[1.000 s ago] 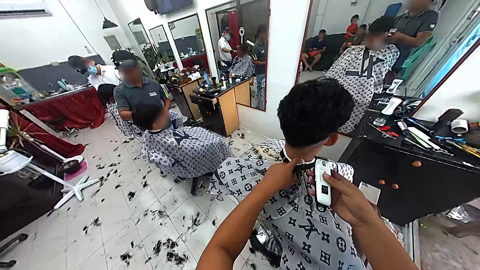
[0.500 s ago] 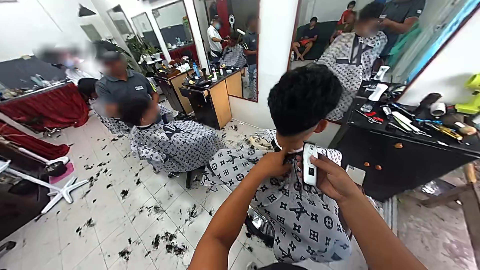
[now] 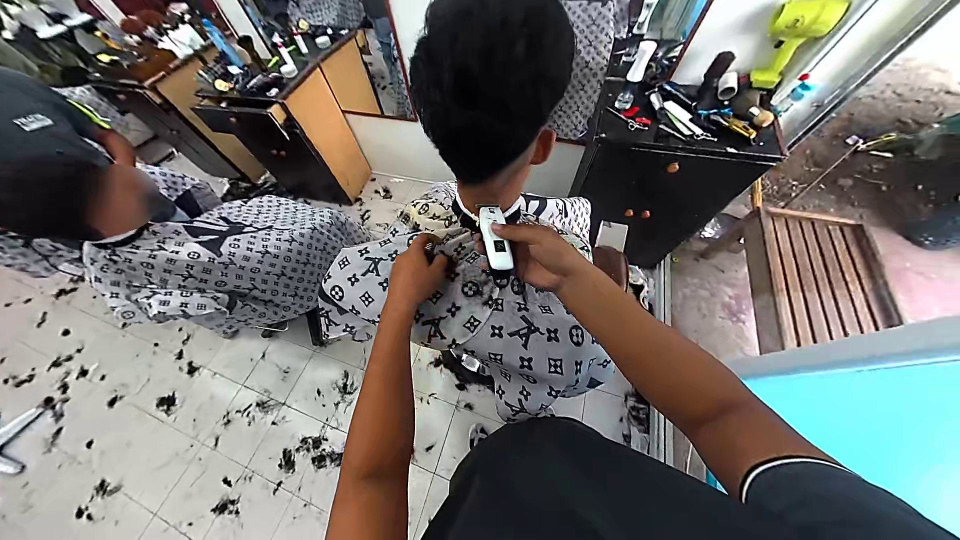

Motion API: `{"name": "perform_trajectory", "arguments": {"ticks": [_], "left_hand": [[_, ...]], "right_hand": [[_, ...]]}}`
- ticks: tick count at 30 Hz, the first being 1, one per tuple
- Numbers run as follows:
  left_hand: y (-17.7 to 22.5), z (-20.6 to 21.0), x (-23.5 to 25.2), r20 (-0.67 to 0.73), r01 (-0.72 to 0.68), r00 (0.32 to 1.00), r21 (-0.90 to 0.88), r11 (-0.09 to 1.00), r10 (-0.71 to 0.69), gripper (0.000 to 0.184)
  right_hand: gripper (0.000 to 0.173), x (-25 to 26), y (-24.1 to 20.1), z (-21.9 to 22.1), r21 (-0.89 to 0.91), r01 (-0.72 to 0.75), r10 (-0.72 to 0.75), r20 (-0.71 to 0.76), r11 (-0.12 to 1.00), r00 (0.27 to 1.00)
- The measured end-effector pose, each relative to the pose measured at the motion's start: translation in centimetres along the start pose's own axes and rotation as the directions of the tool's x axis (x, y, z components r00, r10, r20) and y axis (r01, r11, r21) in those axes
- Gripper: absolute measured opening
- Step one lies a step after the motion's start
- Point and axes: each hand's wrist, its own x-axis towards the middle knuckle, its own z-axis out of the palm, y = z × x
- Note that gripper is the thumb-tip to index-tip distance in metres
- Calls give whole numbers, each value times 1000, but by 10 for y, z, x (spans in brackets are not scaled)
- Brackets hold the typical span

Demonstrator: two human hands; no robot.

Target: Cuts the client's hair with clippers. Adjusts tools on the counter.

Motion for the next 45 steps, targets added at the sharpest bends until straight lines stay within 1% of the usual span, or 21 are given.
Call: {"name": "perform_trajectory", "arguments": {"ticks": [3, 5, 7, 9, 12, 16, 19, 21, 22, 24, 27, 30, 32, 34, 37, 41, 45], "left_hand": [[-3, 6, -6, -87, 6, 996, 34, 999, -3, 35], [-2, 10, -9, -117, 11, 993, 47, 999, -5, 35], [-2, 13, -11, -145, 9, 989, 53, 999, -1, 36], [-2, 15, -12, -158, 2, 987, 71, 998, 9, 36], [-3, 16, -11, -158, -1, 987, 82, 997, 14, 37], [-4, 17, -10, -166, -4, 986, 67, 998, 15, 36], [-4, 17, -11, -167, 1, 986, 70, 998, 11, 34], [-4, 17, -10, -172, 1, 985, 68, 998, 10, 34], [-4, 18, -10, -175, -1, 984, 66, 998, 13, 34], [-5, 18, -10, -178, -4, 984, 65, 998, 16, 34], [-3, 17, -10, -166, 3, 986, 79, 997, 10, 34], [-3, 17, -9, -155, 17, 988, 94, 995, -3, 35], [-1, 15, -10, -141, 21, 990, 87, 996, -9, 36], [0, 15, -10, -138, 28, 990, 81, 996, -17, 36], [-2, 17, -9, -162, 21, 987, 77, 997, -8, 35], [-2, 17, -9, -165, 29, 986, 80, 996, -16, 34], [-4, 19, -10, -180, 14, 984, 73, 997, -1, 34]], "right_hand": [[29, 4, 5, 9, 121, -15, 24, -72, 993, 997], [29, 6, 6, 14, 133, 2, 11, -100, 991, 995], [29, 7, 7, 18, 108, 59, -46, -120, 992, 992], [31, 8, 10, 22, 95, 101, -89, -122, 990, 989], [30, 11, 15, 24, 130, 64, -48, -124, 989, 991], [33, 14, 17, 32, 121, 160, -141, -151, 980, 978], [33, 16, 18, 35, 152, 121, -95, -166, 981, 982], [35, 17, 19, 34, 151, 156, -132, -154, 976, 979], [38, 17, 19, 32, 134, 182, -162, -146, 974, 976], [42, 13, 18, 25, 86, 187, -173, -143, 979, 974], [33, 4, 12, 5, 40, 91, -86, -119, 995, 989], [29, -2, 3, -14, 96, -23, 27, -45, 995, 999], [29, -2, -3, -22, 132, -40, 43, -18, 990, 999], [29, 0, -7, -25, 130, -1, 1, 2, 991, 1000], [28, 1, -11, -24, 30, 103, -104, 29, 994, 994], [28, 4, -9, -26, 38, 30, -32, 34, 999, 999], [28, 4, -8, -26, 25, 129, -130, 54, 991, 990]]}}
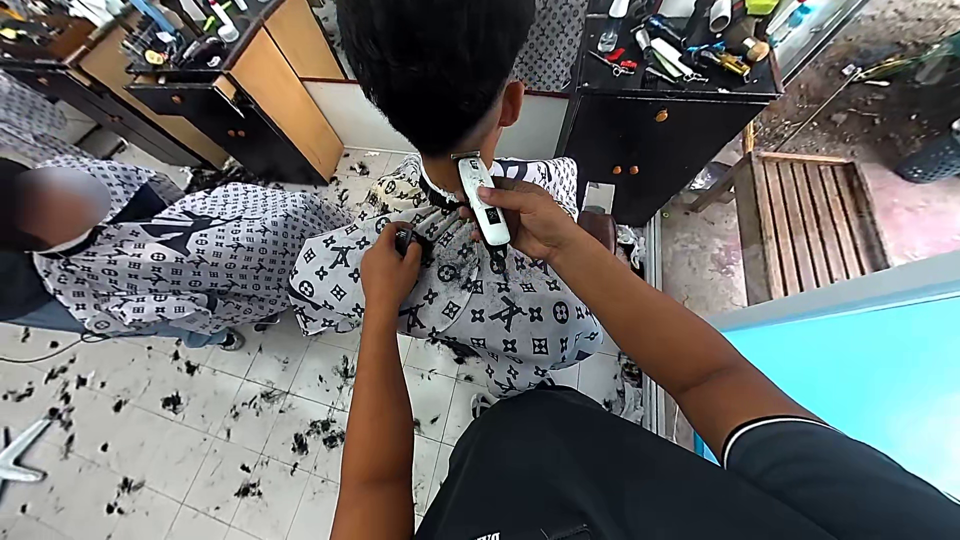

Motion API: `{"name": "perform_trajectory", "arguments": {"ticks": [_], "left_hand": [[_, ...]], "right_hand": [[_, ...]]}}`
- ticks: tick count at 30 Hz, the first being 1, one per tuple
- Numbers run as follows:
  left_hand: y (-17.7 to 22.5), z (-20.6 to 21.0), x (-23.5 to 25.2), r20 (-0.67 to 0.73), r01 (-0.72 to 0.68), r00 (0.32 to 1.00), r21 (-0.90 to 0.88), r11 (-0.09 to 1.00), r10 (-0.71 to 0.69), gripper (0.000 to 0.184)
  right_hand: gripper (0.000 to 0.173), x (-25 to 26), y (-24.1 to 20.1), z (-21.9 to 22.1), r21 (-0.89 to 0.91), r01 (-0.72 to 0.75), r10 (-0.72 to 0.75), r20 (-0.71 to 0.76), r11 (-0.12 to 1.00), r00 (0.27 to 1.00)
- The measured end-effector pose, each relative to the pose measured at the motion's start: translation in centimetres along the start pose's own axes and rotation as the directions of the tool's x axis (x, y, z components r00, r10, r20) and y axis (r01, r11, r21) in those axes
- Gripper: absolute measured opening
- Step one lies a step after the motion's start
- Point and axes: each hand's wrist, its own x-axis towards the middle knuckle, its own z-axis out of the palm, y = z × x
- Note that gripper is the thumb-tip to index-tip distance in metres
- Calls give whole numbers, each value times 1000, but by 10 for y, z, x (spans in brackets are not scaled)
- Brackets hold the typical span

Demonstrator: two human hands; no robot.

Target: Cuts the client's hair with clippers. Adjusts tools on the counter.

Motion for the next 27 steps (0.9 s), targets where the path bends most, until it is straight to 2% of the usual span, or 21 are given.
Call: {"name": "perform_trajectory", "arguments": {"ticks": [3, 7, 9, 11, 14, 16, 20, 24, 27], "left_hand": [[-1, 0, 1, -2, -11, 1000, -2, 1000, 11, 34], [-1, 1, 0, -1, -7, 1000, 12, 1000, 7, 34], [0, 0, 1, 7, -4, 1000, 24, 1000, 4, 34], [1, -1, 1, 12, -2, 1000, 34, 999, 2, 34], [4, 0, 0, 7, 4, 1000, 45, 999, -4, 34], [4, 0, 0, 2, 1, 1000, 40, 999, -1, 34], [2, 0, 0, -9, -21, 1000, 23, 1000, 21, 34], [0, 1, 0, -8, -19, 1000, 34, 999, 19, 33], [0, 2, 0, -21, -22, 1000, 24, 999, 23, 33]], "right_hand": [[28, 0, -1, -4, 17, -43, 43, 20, 999, 999], [33, 0, -2, -19, -63, 38, -36, 34, 997, 999], [30, -3, -6, -25, -110, -65, 68, 24, 992, 997], [26, -4, -9, -30, -47, -182, 182, -2, 982, 983], [30, -4, -13, -32, 66, -238, 239, -21, 969, 971], [30, -2, -16, -31, 54, -209, 209, -8, 976, 978], [26, 0, -14, -34, -69, -53, 56, 52, 996, 997], [29, 3, -17, -35, -94, -96, 101, 44, 991, 994], [33, 4, -18, -36, -106, 14, -7, 66, 994, 998]]}}
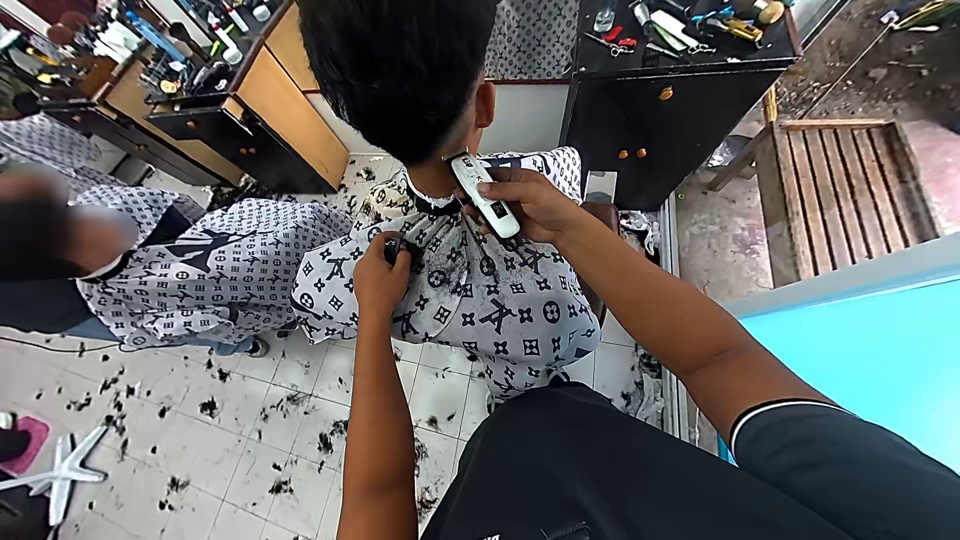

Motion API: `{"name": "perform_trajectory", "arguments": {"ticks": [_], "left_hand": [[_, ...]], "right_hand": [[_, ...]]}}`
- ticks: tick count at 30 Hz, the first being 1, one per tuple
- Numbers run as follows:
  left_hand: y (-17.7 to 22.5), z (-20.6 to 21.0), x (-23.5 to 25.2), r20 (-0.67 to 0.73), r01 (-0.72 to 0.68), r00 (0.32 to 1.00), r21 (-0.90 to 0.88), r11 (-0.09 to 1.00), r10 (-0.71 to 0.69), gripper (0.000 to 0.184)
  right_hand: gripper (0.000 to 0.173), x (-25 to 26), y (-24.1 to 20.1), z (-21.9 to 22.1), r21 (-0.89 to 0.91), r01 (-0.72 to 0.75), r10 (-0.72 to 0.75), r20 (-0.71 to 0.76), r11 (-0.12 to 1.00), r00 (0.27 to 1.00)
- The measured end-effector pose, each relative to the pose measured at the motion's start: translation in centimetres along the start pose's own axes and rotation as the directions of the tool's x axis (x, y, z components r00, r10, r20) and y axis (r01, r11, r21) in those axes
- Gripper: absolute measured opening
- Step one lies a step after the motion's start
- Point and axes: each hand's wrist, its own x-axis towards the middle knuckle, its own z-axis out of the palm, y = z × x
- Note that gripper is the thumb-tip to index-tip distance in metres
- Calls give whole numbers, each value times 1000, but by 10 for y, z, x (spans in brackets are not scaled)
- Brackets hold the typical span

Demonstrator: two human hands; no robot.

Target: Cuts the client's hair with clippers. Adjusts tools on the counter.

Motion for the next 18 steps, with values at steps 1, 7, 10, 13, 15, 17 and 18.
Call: {"name": "perform_trajectory", "arguments": {"ticks": [1, 7, 10, 13, 15, 17, 18], "left_hand": [[0, 0, 0, 3, 0, 1000, 1, 1000, 0, 33], [0, 1, 0, -7, 1, 1000, 4, 1000, 0, 32], [0, 1, 0, -9, 6, 1000, 2, 1000, -6, 32], [2, 0, -1, -7, 13, 1000, 2, 1000, -13, 31], [2, 1, 0, -10, 13, 1000, 1, 1000, -13, 31], [0, 1, -1, -9, 13, 1000, -1, 1000, -13, 31], [0, 1, 0, -9, 9, 1000, -2, 1000, -9, 31]], "right_hand": [[34, 0, 0, 0, -7, 11, -11, 9, 1000, 1000], [31, 1, -5, -4, -19, -2, 2, 29, 1000, 1000], [33, 1, -6, -7, -38, 26, -24, 53, 999, 998], [26, 2, -8, -8, -47, -43, 45, 46, 998, 998], [31, 3, -7, -9, -42, 28, -26, 53, 999, 998], [38, 3, -5, -10, -72, 93, -88, 62, 993, 994], [39, 3, -6, -10, -93, 89, -83, 57, 992, 995]]}}
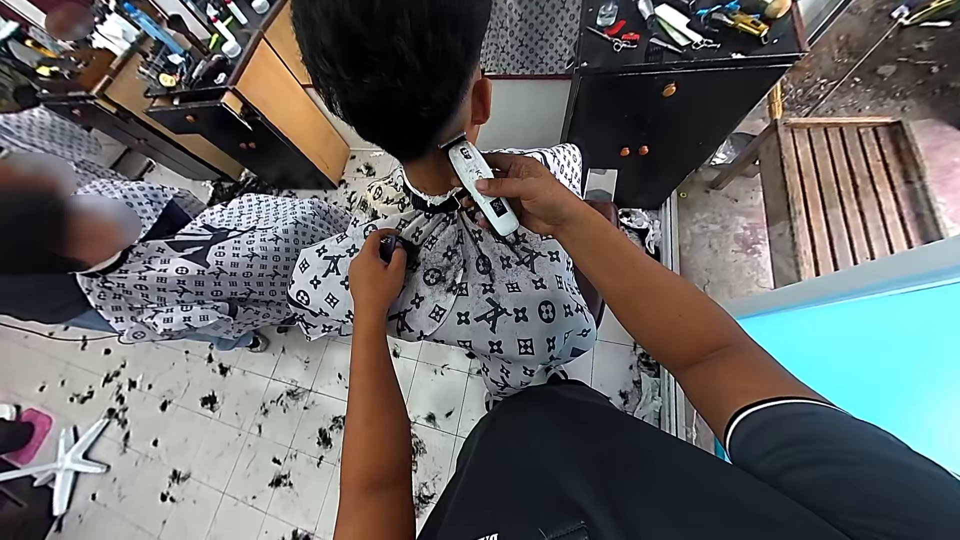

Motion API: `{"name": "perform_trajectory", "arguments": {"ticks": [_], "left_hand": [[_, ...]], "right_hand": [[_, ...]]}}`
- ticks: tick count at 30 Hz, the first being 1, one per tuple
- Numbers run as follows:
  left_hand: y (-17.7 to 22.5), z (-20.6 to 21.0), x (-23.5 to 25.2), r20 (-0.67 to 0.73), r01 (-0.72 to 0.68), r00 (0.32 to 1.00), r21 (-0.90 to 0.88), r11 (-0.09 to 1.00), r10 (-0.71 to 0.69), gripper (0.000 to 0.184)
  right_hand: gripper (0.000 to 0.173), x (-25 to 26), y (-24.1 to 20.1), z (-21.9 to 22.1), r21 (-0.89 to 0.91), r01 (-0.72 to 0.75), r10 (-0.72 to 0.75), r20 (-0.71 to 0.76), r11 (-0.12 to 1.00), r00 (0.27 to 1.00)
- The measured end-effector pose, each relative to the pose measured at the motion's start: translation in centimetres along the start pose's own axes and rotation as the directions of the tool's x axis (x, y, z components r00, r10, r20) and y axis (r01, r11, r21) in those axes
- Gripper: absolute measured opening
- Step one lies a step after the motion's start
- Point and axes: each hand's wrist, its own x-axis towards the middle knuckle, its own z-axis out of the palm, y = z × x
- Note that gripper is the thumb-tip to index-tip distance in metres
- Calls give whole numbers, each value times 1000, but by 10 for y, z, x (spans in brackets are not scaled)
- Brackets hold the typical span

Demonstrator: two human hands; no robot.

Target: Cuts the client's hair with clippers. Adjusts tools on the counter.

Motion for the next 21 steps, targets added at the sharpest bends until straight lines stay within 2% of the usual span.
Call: {"name": "perform_trajectory", "arguments": {"ticks": [3, 7, 11, 21], "left_hand": [[0, 0, 0, 1, -16, 1000, 7, 1000, 16, 33], [0, 1, 0, -10, -15, 1000, -5, 1000, 15, 33], [0, 1, 0, -7, -16, 1000, -7, 1000, 16, 34], [0, 1, 1, -14, -15, 1000, -11, 1000, 15, 33]], "right_hand": [[34, 1, -4, 1, -38, -73, 71, -38, 997, 997], [43, 1, -7, 3, -134, 24, -30, -41, 991, 999], [42, 2, -10, 1, -174, -6, -2, -44, 985, 999], [54, 3, -16, -8, -420, 135, -150, -2, 898, 989]]}}
